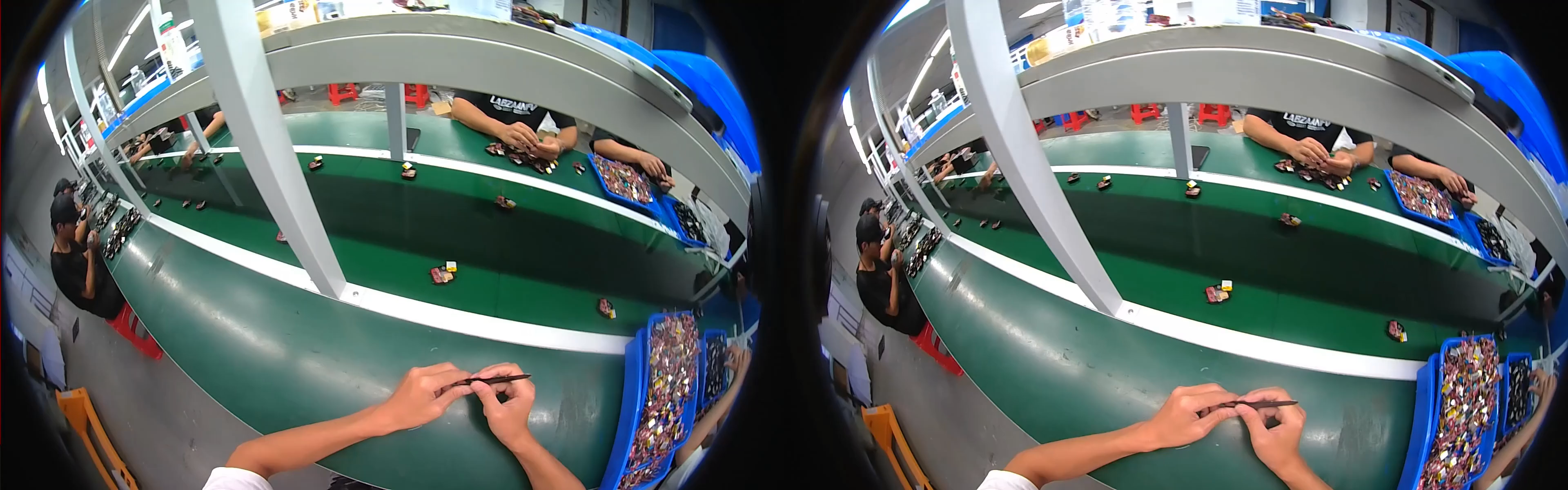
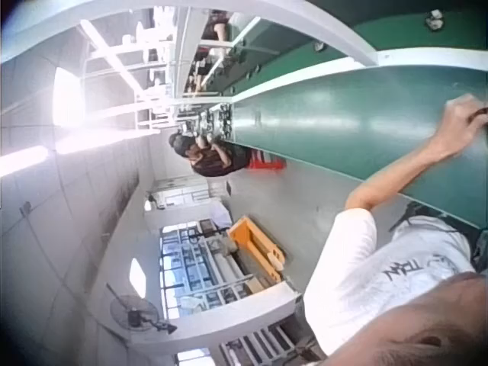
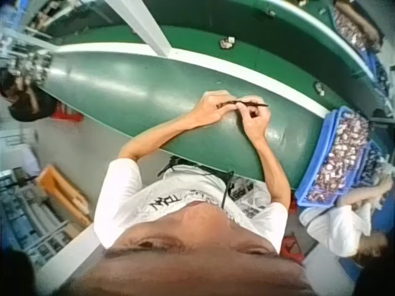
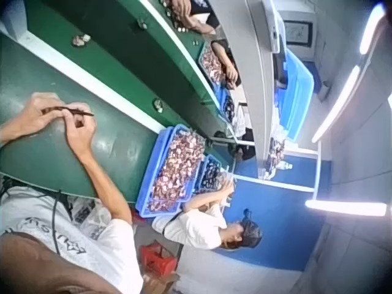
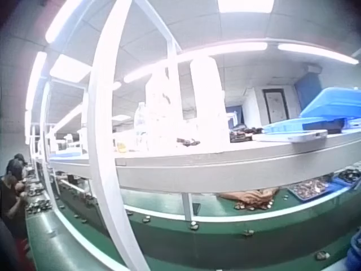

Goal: Assemble small plastic and electronic components onto toy car chassis using hands and tweezers at a factory assembly line.

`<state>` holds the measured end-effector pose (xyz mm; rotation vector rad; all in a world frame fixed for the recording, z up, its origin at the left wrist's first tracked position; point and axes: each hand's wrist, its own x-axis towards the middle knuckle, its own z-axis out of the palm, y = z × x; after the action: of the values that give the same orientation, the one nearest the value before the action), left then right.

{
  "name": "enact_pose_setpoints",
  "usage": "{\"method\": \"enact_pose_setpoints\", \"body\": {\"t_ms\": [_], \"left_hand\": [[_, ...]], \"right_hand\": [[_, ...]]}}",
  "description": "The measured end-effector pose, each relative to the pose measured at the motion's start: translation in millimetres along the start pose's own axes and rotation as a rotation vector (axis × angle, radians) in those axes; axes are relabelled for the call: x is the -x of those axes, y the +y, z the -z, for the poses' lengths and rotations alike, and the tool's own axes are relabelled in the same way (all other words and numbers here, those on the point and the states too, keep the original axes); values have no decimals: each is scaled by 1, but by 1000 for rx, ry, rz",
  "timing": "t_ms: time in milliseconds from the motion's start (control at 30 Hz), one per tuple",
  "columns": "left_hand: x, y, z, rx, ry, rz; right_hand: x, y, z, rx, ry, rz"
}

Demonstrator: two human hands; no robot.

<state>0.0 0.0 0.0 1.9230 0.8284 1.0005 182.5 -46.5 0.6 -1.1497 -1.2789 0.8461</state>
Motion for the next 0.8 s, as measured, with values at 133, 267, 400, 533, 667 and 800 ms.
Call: {"method": "enact_pose_setpoints", "body": {"t_ms": [133, 267, 400, 533, 667, 800], "left_hand": [[-1, -3, 2, 27, 26, -51], [1, -7, 6, -27, 69, -60], [-1, -3, 6, -24, 27, 6], [-3, -2, 3, -16, 51, 11], [-6, -2, 1, -27, 123, -98], [-5, -3, 1, -48, 143, -74]], "right_hand": [[1, 2, -4, -52, 50, -58], [-1, 1, -9, -30, 39, -62], [-2, 2, -6, -4, 13, -13], [-3, 0, -5, -1, 25, -43], [-3, 4, -4, 5, 47, -11], [-6, 3, -5, 34, 46, 62]]}}
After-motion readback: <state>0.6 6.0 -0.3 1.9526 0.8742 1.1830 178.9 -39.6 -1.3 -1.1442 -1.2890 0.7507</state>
